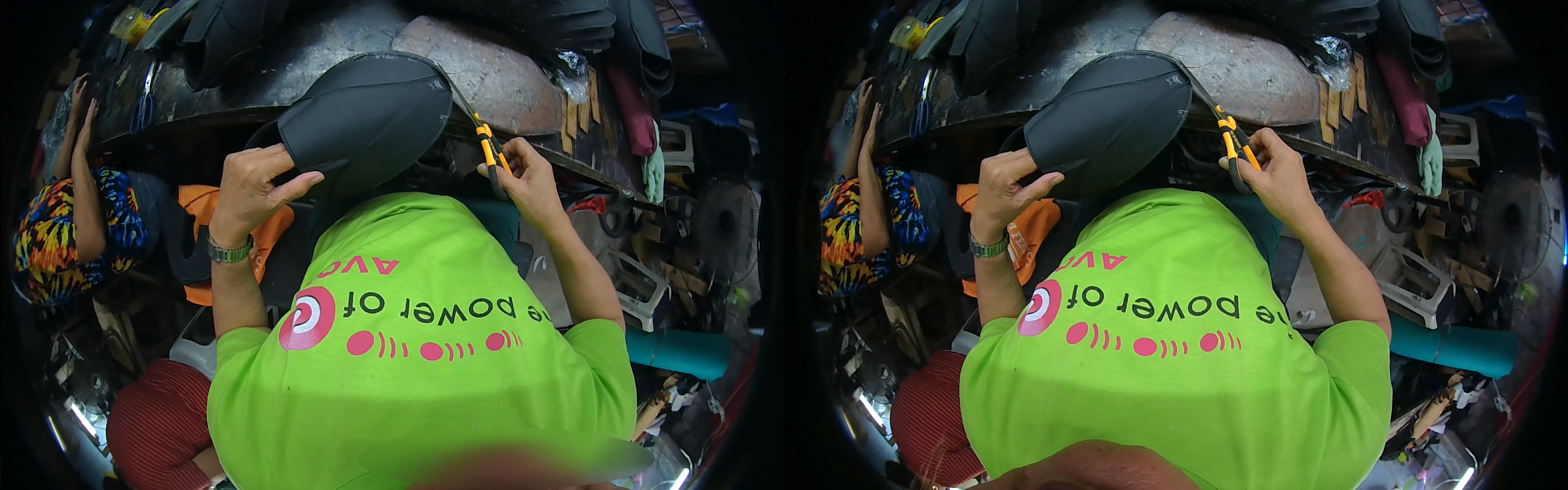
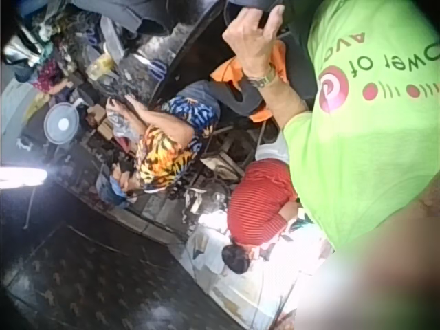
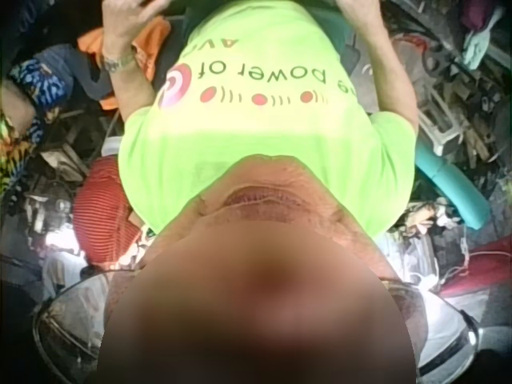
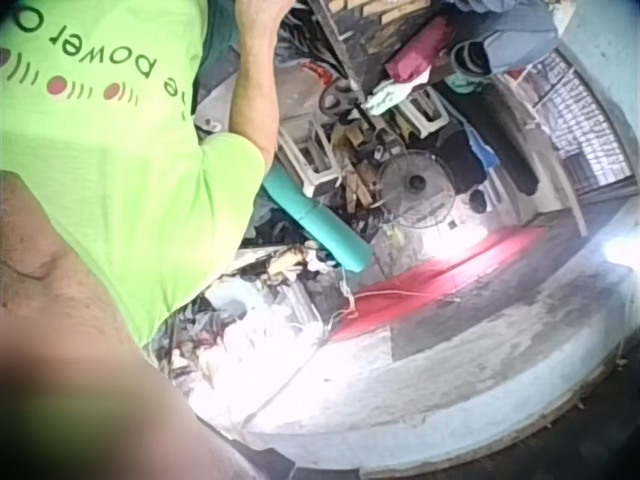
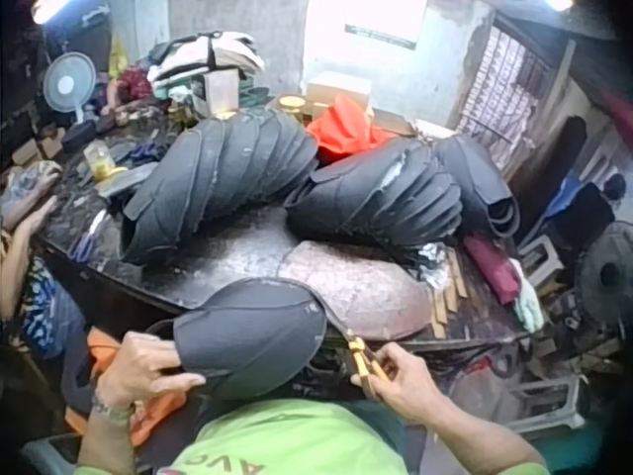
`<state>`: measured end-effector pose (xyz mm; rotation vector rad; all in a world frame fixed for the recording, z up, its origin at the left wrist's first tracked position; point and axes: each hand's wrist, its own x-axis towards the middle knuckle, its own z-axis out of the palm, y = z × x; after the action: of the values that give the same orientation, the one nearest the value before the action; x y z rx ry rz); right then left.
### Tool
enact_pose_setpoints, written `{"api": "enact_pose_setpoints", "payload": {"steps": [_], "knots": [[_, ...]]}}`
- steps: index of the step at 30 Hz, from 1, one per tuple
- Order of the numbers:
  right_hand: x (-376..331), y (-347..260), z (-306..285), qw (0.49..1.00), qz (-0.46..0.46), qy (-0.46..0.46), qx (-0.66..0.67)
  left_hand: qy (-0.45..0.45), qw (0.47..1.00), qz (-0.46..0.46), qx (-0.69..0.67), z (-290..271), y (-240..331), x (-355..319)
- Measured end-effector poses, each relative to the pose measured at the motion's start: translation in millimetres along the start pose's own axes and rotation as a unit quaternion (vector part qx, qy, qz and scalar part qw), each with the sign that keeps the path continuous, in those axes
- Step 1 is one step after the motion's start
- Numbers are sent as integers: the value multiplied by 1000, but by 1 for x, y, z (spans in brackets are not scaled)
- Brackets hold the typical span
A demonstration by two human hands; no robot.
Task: The person repeatedly picks up black shoe uppers from a pile, uses shears to trim the edges, and places the trimmed pieces back on the pile. The person flips each shoe part to check the interior before trimming.
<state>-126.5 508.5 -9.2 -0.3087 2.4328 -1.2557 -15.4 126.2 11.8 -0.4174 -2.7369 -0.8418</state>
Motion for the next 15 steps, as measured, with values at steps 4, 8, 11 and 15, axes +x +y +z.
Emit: {"api": "enact_pose_setpoints", "payload": {"steps": [4, 8, 11, 15], "knots": [[3, 4, 0, 998, 19, -18, 52, -29, 1000, -12, 5, -4, 0, 3], [2, 2, -7, 978, 99, -60, 175, -33, 998, 7, -51, -12, 9, 5], [0, -1, -9, 981, 57, -8, 185, 13, 955, -80, -285, -11, 21, -4], [1, -1, -11, 982, -47, 46, 177, 38, 659, -70, -748, -2, 10, -8]]}}
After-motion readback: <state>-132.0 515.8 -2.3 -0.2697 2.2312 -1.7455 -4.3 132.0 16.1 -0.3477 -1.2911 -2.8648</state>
